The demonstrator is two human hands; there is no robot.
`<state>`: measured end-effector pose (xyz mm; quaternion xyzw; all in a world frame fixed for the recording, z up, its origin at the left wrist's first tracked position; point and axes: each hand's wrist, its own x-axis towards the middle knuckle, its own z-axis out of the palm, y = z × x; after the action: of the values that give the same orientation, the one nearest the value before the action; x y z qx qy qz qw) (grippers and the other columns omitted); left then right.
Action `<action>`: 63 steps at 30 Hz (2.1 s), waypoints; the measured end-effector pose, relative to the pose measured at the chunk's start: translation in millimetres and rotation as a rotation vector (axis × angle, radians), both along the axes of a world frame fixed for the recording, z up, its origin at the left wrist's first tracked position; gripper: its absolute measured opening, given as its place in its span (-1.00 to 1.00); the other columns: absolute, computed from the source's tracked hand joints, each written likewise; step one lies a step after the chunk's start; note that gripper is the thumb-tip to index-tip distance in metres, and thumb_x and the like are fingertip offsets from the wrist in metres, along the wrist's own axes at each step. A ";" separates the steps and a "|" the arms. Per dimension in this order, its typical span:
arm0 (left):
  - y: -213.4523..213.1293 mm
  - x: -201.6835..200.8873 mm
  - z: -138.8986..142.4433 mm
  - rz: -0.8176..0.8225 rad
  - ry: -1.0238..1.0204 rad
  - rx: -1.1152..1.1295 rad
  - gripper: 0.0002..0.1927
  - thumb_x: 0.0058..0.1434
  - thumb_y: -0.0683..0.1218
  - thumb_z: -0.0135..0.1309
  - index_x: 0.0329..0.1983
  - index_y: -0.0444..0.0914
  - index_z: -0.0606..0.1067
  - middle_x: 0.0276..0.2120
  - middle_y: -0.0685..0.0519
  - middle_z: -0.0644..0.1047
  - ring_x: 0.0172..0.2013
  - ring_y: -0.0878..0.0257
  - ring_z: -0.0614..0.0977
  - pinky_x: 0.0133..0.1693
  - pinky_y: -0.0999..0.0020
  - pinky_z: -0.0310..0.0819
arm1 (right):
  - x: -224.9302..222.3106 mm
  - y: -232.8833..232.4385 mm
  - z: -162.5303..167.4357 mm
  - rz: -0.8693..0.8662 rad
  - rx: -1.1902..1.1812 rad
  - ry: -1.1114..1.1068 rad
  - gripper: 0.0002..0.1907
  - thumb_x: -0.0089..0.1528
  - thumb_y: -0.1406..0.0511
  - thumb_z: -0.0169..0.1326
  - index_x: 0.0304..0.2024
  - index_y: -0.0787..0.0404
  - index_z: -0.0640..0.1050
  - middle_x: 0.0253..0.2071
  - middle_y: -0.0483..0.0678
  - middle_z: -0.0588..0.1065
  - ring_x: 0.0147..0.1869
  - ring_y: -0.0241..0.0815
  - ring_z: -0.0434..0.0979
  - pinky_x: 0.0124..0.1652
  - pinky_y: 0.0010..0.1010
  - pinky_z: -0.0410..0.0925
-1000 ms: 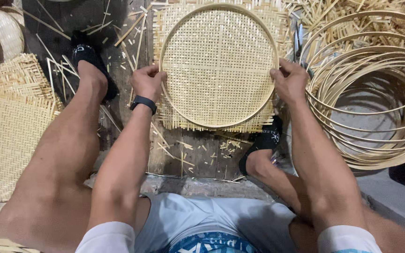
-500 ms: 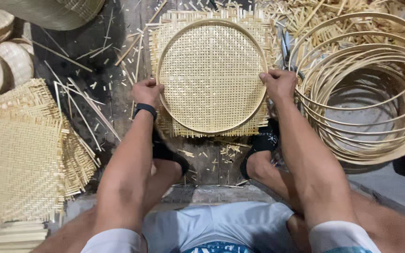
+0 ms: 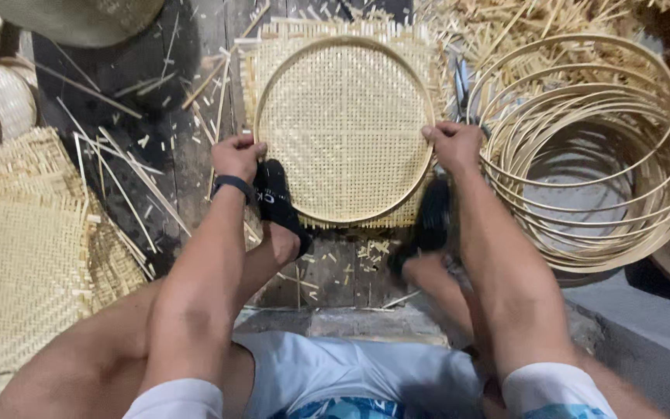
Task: The person sits on the floor assembling bamboo steamer trays. They press a square woven bamboo mat into a round bamboo ring, trim the protruding mat edges with scissors, tap the ring to seat the mat, and stack the finished round trays with completed ones nearby.
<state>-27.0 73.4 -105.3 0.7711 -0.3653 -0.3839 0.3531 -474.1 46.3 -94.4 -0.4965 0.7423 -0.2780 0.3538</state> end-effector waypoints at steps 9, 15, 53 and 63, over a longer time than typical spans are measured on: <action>-1.5 10.0 11.9 0.005 0.139 0.111 -0.69 -0.01 -0.22 0.41 -0.16 -0.32 0.69 -0.29 0.02 0.71 -0.33 0.34 0.68 -0.21 0.43 0.60 | -10.3 -5.6 2.1 0.110 -0.071 -0.133 -0.73 0.17 0.25 0.39 -0.17 0.29 0.71 -0.37 -0.12 0.65 -0.34 -0.37 0.57 -0.29 -0.48 0.44; -58.8 -12.6 67.6 -0.369 -0.520 0.241 -0.37 -0.05 -0.06 0.45 0.13 -0.22 0.54 0.10 -0.16 0.54 0.11 -0.05 0.53 0.13 0.05 0.33 | 86.4 31.7 82.9 0.578 -0.057 0.388 -0.04 0.14 0.00 0.26 0.40 0.34 0.18 0.42 0.32 0.10 0.51 0.23 0.03 0.44 0.00 0.01; -234.8 -102.9 -7.6 -0.777 0.155 0.017 -0.61 0.27 0.13 0.13 -0.18 -0.31 0.62 -0.33 -0.10 0.64 -0.31 0.15 0.56 -0.17 0.20 0.44 | 82.2 -111.9 50.7 0.201 -0.043 0.511 -0.66 0.41 0.19 -0.09 -0.09 0.30 0.60 -0.07 0.23 0.55 0.11 0.17 0.52 0.14 -0.07 0.32; -230.2 -109.7 2.0 -0.674 0.033 0.216 -0.48 0.24 0.18 0.15 -0.47 -0.40 0.56 -0.55 -0.10 0.56 -0.49 0.16 0.48 -0.33 0.13 0.37 | 51.0 -97.5 -35.4 -0.019 0.379 0.113 -0.31 0.45 -0.06 -0.32 0.11 0.41 0.52 0.15 0.43 0.46 0.31 0.38 0.42 0.28 -0.05 0.24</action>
<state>-136.7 -156.8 -103.4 0.6337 -0.5509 -0.5276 0.1289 -423.1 -51.3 -129.9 -0.4287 0.8048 -0.1081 0.3961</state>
